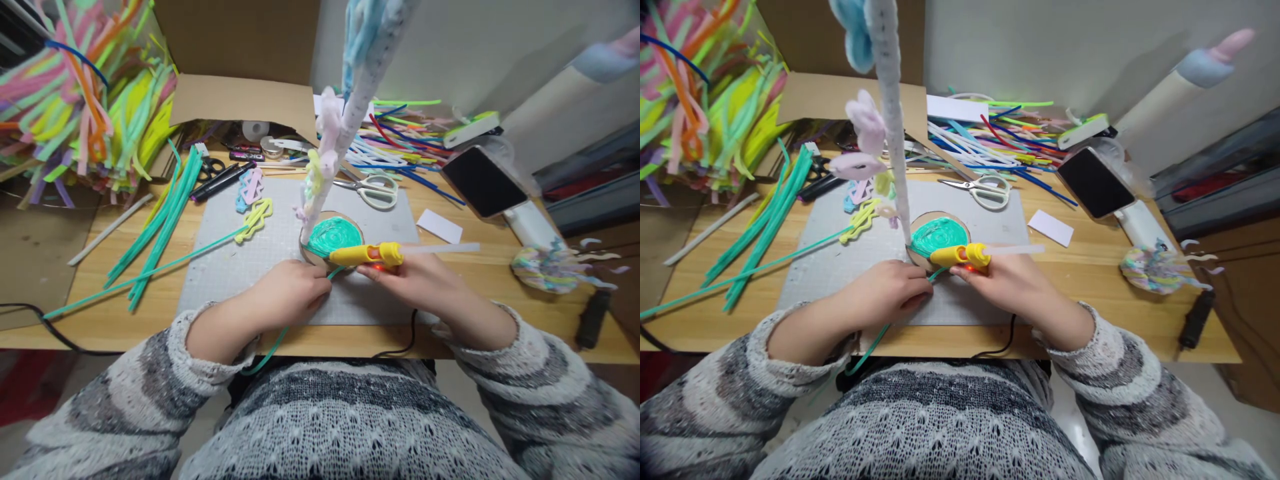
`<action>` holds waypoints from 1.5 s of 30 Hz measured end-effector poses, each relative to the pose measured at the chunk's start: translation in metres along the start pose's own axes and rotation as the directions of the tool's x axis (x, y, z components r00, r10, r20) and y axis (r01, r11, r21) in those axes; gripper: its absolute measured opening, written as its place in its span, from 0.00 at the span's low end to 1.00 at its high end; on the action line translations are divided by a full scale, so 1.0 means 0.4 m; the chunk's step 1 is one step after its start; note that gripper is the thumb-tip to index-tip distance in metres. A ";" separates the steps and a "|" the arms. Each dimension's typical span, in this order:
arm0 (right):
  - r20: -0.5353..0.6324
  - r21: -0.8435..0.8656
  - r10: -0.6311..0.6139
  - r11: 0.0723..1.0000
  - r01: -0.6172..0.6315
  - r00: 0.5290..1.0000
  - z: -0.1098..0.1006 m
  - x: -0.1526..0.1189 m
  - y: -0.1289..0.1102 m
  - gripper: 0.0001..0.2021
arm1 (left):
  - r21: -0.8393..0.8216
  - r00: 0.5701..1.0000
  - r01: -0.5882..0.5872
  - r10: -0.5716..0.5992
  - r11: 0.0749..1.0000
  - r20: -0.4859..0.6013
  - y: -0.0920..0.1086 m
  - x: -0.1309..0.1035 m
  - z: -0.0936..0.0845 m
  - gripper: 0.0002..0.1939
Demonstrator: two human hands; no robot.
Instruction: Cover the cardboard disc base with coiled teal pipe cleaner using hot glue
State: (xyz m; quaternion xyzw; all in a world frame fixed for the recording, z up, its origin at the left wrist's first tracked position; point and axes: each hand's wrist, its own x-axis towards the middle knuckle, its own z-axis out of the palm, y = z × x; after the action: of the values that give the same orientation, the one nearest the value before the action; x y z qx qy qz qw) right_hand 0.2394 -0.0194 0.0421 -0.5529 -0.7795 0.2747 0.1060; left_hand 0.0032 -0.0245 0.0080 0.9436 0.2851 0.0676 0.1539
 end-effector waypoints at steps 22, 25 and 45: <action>-0.078 -0.078 -0.137 0.988 0.131 0.988 0.036 0.042 -0.046 0.14 | 0.000 0.999 -0.017 0.017 1.000 -0.037 -0.005 0.000 0.009 0.08; -0.091 -0.086 -0.196 0.978 0.188 0.976 0.037 0.050 -0.055 0.12 | -0.002 0.999 -0.023 0.023 1.000 -0.049 -0.006 -0.001 0.013 0.07; 0.014 0.264 0.043 0.964 -0.045 0.999 0.019 0.039 -0.012 0.15 | 0.001 1.000 -0.006 0.006 1.000 -0.010 0.000 0.000 -0.001 0.09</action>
State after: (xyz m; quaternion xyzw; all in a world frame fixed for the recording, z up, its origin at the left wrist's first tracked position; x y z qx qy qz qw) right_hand 0.2261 -0.0086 0.0362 -0.5499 -0.7240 0.3805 0.1694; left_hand 0.0029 -0.0244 0.0082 0.9442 0.2832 0.0726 0.1516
